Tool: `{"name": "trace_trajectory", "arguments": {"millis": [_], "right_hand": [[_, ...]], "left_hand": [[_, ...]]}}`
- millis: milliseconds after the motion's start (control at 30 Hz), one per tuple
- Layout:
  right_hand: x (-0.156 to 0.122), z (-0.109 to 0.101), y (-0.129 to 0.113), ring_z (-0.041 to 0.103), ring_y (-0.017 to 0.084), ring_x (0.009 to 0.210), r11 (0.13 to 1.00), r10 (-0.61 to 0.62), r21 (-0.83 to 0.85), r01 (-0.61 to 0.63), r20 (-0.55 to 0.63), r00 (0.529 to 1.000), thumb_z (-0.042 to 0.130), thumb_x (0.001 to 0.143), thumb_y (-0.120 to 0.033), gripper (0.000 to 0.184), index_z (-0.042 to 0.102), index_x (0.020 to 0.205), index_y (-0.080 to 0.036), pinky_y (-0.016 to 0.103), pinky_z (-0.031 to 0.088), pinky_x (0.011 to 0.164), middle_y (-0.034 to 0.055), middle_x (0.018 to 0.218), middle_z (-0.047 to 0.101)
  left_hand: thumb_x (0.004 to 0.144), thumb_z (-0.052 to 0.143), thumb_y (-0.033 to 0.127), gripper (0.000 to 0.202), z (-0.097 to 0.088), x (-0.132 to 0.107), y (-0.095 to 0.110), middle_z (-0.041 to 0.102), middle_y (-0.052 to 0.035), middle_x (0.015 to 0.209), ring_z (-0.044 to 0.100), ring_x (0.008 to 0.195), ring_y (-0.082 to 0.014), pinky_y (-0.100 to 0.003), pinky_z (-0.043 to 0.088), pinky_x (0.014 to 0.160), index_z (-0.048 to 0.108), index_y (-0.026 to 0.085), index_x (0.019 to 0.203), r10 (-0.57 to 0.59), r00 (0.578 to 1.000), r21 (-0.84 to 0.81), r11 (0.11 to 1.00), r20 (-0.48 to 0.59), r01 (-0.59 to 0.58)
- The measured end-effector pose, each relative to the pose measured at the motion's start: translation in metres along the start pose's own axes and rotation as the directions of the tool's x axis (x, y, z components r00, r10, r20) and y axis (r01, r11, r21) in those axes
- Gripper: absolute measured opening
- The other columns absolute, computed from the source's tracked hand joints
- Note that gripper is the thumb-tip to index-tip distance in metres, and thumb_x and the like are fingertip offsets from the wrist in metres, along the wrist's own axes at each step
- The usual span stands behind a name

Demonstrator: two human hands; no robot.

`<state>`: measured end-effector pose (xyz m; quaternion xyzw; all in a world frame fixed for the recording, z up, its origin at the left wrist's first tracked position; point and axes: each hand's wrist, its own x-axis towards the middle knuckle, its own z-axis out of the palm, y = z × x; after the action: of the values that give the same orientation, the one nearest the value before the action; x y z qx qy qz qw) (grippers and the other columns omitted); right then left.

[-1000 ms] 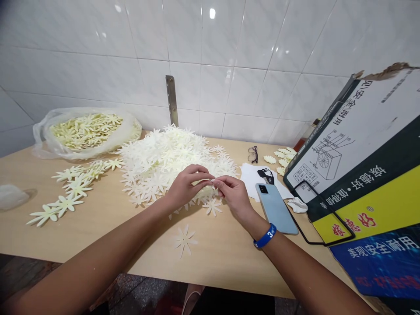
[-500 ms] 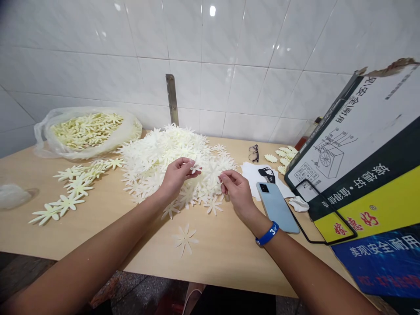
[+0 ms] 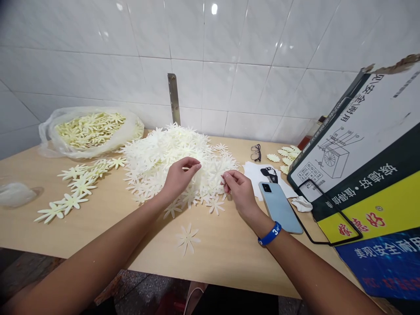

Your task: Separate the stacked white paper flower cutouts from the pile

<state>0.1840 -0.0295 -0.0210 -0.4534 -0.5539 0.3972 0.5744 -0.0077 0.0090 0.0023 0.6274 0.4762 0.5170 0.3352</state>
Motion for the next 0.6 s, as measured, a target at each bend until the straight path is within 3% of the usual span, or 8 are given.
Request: {"name": "trace_trajectory", "arguments": {"millis": [100,233,300,433,533,600], "right_hand": [[-0.002,0.001,0.000,0.046,0.011,0.055,0.998,-0.010,-0.055,0.010,-0.002,1.000,0.062,0.087,-0.039,0.023,0.062,0.075,-0.020,0.025,0.038,0.053,-0.0018,0.061,0.053],[-0.003,0.003,0.000,0.045,0.012,0.055,0.996,-0.030,-0.079,0.032,0.028,0.999,0.063,0.087,-0.040,0.024,0.064,0.074,-0.019,0.025,0.036,0.052,-0.0023,0.059,0.051],[-0.003,0.004,0.000,0.045,0.012,0.055,0.996,-0.030,-0.084,0.034,0.044,0.999,0.063,0.087,-0.040,0.024,0.064,0.074,-0.019,0.025,0.036,0.052,-0.0017,0.061,0.054],[-0.006,0.003,-0.006,0.047,0.012,0.056,0.988,-0.033,-0.147,0.041,0.060,0.998,0.061,0.088,-0.038,0.024,0.065,0.073,-0.019,0.026,0.039,0.054,0.0003,0.066,0.060],[-0.015,0.006,-0.017,0.054,0.016,0.063,0.952,-0.066,-0.269,0.146,0.285,0.956,0.065,0.086,-0.037,0.022,0.068,0.072,-0.020,0.028,0.043,0.059,0.0021,0.068,0.063],[-0.024,0.011,-0.024,0.057,0.017,0.066,0.908,-0.082,-0.299,0.294,0.561,0.824,0.070,0.082,-0.040,0.019,0.072,0.084,-0.021,0.029,0.045,0.063,0.0034,0.076,0.067]], "left_hand": [[0.086,0.058,0.033,0.018,0.001,-0.007,0.008,0.069,-0.0061,0.100,0.060,0.102,-0.0210,-0.032,0.042,0.094,0.071,0.022,0.086,0.202,0.979,0.052,0.978,-0.001,-0.202],[0.086,0.059,0.039,0.023,0.008,-0.014,0.015,0.071,-0.0041,0.093,0.063,0.093,-0.0194,-0.028,0.044,0.086,0.069,0.019,0.079,0.151,0.966,-0.055,0.988,0.210,-0.143],[0.083,0.061,0.039,0.024,0.011,-0.015,0.014,0.068,-0.0019,0.079,0.062,0.080,-0.0173,-0.026,0.043,0.075,0.065,0.019,0.071,0.100,0.963,-0.044,0.995,0.252,-0.091],[0.088,0.052,0.046,0.041,0.004,-0.010,0.010,0.050,0.0018,0.056,0.046,0.057,-0.0132,-0.026,0.034,0.058,0.051,0.019,0.058,0.044,0.997,0.028,0.999,0.061,-0.046],[0.087,0.053,0.047,0.044,-0.005,-0.003,0.007,0.043,0.0023,0.053,0.040,0.055,-0.0131,-0.027,0.030,0.058,0.044,0.019,0.054,0.084,0.996,0.172,0.982,-0.038,-0.076],[0.087,0.053,0.043,0.042,-0.008,0.000,0.004,0.046,0.0016,0.054,0.042,0.057,-0.0141,-0.027,0.030,0.060,0.045,0.020,0.054,0.116,0.991,0.246,0.964,-0.064,-0.096]]}}
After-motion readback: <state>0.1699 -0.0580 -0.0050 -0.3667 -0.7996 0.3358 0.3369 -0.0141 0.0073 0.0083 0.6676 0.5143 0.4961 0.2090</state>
